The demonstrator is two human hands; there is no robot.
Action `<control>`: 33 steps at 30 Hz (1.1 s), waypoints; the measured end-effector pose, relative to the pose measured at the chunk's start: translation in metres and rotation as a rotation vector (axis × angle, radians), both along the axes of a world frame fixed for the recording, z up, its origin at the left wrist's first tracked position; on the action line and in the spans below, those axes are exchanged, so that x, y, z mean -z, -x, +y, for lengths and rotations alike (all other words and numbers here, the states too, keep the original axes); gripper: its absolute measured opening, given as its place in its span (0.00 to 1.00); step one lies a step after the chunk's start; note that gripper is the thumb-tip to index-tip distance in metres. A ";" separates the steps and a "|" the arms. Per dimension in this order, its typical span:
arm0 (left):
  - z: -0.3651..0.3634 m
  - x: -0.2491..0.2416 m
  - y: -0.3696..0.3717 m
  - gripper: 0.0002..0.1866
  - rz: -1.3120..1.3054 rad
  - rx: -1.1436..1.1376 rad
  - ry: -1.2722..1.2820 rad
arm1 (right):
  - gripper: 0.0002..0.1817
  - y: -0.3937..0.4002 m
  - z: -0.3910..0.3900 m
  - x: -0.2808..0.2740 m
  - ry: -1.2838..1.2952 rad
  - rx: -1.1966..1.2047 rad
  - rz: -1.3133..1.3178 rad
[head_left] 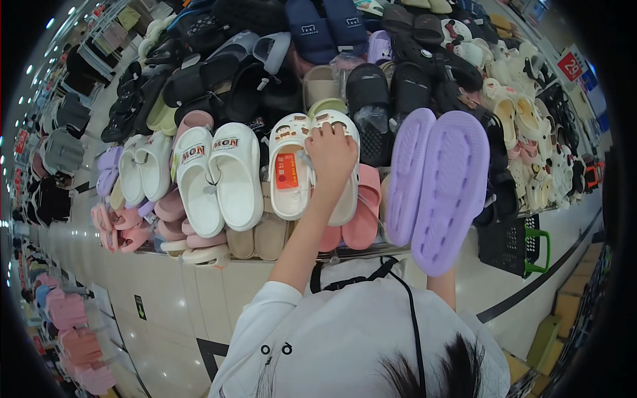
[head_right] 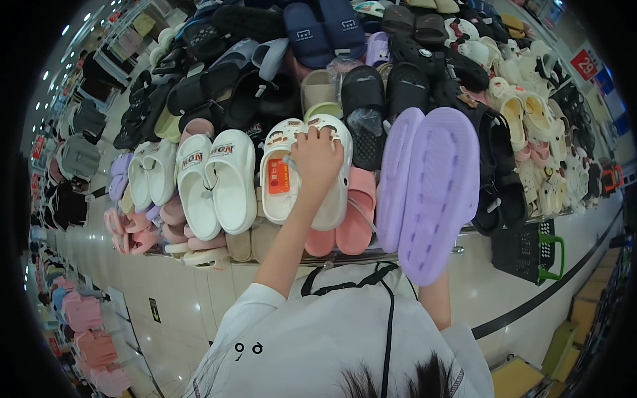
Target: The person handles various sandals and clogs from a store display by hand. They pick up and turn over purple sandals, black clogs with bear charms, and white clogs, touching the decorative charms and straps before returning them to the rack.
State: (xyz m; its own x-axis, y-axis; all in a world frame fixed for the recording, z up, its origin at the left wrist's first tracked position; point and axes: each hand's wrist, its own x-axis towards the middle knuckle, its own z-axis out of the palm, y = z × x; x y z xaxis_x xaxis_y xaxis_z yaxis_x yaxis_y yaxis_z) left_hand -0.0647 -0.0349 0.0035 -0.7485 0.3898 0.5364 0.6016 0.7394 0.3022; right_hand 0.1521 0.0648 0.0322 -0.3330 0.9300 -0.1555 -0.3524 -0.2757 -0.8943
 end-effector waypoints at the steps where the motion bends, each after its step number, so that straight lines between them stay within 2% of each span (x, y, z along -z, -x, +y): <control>1: 0.000 0.000 0.000 0.11 0.001 -0.005 0.000 | 0.19 0.020 0.008 -0.007 0.018 0.010 0.021; 5: 0.000 0.000 0.000 0.11 -0.004 0.001 -0.016 | 0.19 0.035 0.003 -0.016 0.077 0.031 0.082; 7: 0.000 -0.001 0.000 0.10 -0.008 0.002 -0.021 | 0.20 0.040 0.015 -0.001 -0.243 0.128 0.076; 8: 0.000 0.000 0.000 0.10 -0.004 0.001 -0.018 | 0.20 0.031 0.023 0.008 -0.389 0.043 -0.217; 9: 0.001 0.000 -0.001 0.10 -0.001 0.001 -0.015 | 0.20 0.030 0.029 0.012 -0.390 0.044 -0.216; 11: 0.000 -0.001 -0.001 0.10 -0.006 0.004 -0.009 | 0.21 0.033 0.036 0.017 -0.296 -0.354 -0.408; 12: 0.000 -0.002 -0.001 0.10 -0.012 0.006 -0.004 | 0.23 0.035 0.036 0.021 -0.266 -0.392 -0.439; 17: -0.001 -0.001 -0.002 0.11 0.002 0.011 -0.015 | 0.26 0.032 0.038 0.062 -0.407 -0.371 -0.527; 21: 0.000 -0.001 -0.001 0.10 0.031 0.022 -0.023 | 0.29 0.030 0.035 0.066 -0.505 -0.321 -0.616; 27: 0.000 0.001 0.001 0.11 0.026 0.022 -0.003 | 0.27 0.030 0.015 0.073 -0.452 -0.329 -0.565; 30: 0.001 0.003 0.002 0.10 0.090 0.024 -0.039 | 0.25 0.034 0.003 0.076 -0.540 -0.352 -0.666; 32: 0.001 0.004 0.003 0.10 0.085 0.021 -0.026 | 0.26 0.037 0.001 0.080 -0.434 -0.506 -0.665; 33: 0.001 0.004 0.003 0.10 0.086 0.018 -0.020 | 0.26 0.038 0.003 0.087 -0.430 -0.501 -0.669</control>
State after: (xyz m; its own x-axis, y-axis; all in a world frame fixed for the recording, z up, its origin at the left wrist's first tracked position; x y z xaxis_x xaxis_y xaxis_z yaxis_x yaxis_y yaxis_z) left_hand -0.0676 -0.0334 -0.0004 -0.6926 0.3916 0.6057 0.6390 0.7227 0.2634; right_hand 0.1141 0.0677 -0.0548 -0.6755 0.7247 -0.1359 0.3418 0.1445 -0.9286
